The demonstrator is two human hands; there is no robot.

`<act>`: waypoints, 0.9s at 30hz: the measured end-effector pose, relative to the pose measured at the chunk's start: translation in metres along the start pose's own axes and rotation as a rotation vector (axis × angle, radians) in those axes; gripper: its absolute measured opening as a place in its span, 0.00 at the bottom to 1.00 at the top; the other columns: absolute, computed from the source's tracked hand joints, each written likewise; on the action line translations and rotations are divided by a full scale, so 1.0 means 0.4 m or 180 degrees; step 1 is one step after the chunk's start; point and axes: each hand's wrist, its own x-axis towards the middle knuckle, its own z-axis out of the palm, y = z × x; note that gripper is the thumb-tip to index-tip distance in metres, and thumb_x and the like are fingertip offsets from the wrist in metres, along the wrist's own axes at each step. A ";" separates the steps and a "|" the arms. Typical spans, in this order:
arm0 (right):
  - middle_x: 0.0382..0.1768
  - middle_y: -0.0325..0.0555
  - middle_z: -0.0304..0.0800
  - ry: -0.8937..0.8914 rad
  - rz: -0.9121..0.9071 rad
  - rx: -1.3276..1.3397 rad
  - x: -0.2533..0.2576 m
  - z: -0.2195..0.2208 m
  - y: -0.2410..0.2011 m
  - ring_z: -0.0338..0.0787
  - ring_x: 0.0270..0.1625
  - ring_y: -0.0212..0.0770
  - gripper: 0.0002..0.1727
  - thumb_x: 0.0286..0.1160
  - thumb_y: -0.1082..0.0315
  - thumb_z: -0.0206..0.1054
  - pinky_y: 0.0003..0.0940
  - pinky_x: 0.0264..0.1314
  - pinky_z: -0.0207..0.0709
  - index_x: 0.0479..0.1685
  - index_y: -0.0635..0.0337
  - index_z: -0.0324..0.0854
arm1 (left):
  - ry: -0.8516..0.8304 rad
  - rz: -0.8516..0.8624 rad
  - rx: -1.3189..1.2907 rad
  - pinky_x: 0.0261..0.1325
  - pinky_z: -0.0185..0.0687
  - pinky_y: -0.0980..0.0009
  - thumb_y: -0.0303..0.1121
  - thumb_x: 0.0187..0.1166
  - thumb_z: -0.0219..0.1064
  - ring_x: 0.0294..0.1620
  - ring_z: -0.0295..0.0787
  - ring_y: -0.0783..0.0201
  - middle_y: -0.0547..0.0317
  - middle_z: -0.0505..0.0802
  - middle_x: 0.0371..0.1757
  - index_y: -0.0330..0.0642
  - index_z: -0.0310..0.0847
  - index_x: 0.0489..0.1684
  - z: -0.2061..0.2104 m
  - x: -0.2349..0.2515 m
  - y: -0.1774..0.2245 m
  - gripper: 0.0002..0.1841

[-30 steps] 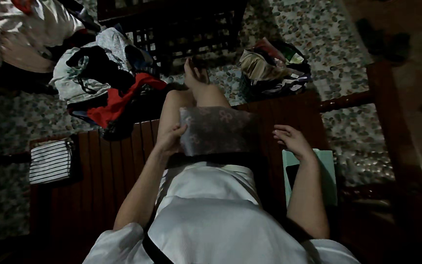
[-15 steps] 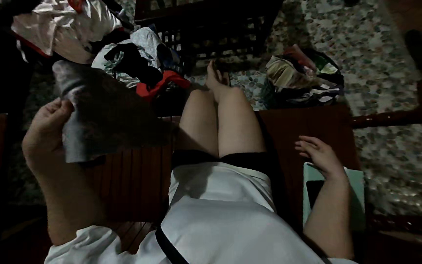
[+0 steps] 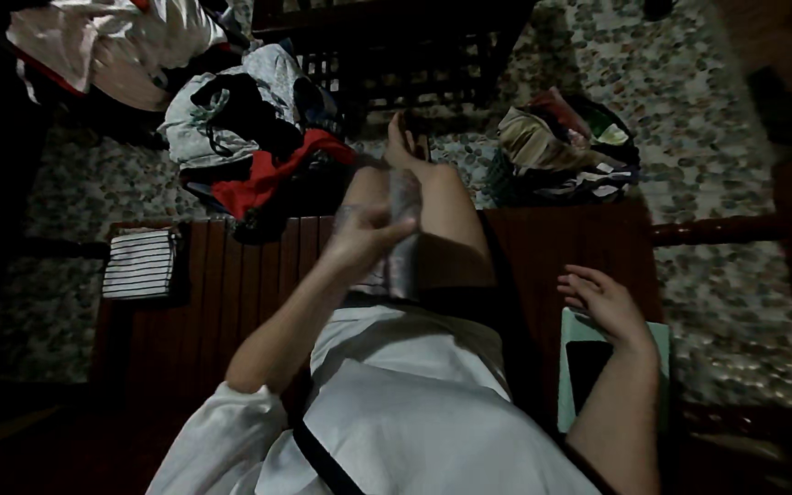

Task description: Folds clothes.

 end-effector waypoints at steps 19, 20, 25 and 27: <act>0.66 0.60 0.87 -0.0225 -0.0453 -0.0448 -0.034 0.079 -0.128 0.90 0.61 0.53 0.22 0.89 0.62 0.61 0.53 0.66 0.82 0.77 0.62 0.75 | 0.0080 -0.0199 0.0887 0.54 0.90 0.61 0.32 0.80 0.71 0.45 0.92 0.64 0.53 0.94 0.46 0.35 0.86 0.58 -0.238 0.077 -0.179 0.14; 0.66 0.60 0.86 -0.0305 -0.0495 -0.0509 -0.032 0.094 -0.143 0.90 0.62 0.54 0.22 0.89 0.62 0.62 0.54 0.67 0.81 0.77 0.62 0.74 | 0.0203 -0.0260 0.0913 0.56 0.90 0.61 0.32 0.80 0.72 0.47 0.93 0.63 0.52 0.95 0.49 0.36 0.86 0.61 -0.269 0.079 -0.198 0.15; 0.69 0.58 0.85 -0.0562 -0.0778 -0.0814 -0.042 0.171 -0.215 0.88 0.66 0.54 0.22 0.88 0.61 0.62 0.56 0.70 0.80 0.76 0.60 0.76 | 0.0686 -0.0300 0.1178 0.57 0.88 0.58 0.34 0.81 0.72 0.50 0.92 0.60 0.50 0.93 0.55 0.40 0.84 0.66 -0.341 0.075 -0.261 0.18; 0.69 0.58 0.85 -0.0650 -0.0887 -0.0901 -0.052 0.201 -0.243 0.88 0.68 0.54 0.23 0.88 0.60 0.63 0.56 0.71 0.79 0.77 0.59 0.76 | 0.0881 -0.0327 0.1217 0.57 0.88 0.56 0.37 0.82 0.71 0.50 0.92 0.59 0.48 0.93 0.55 0.40 0.83 0.67 -0.345 0.078 -0.281 0.18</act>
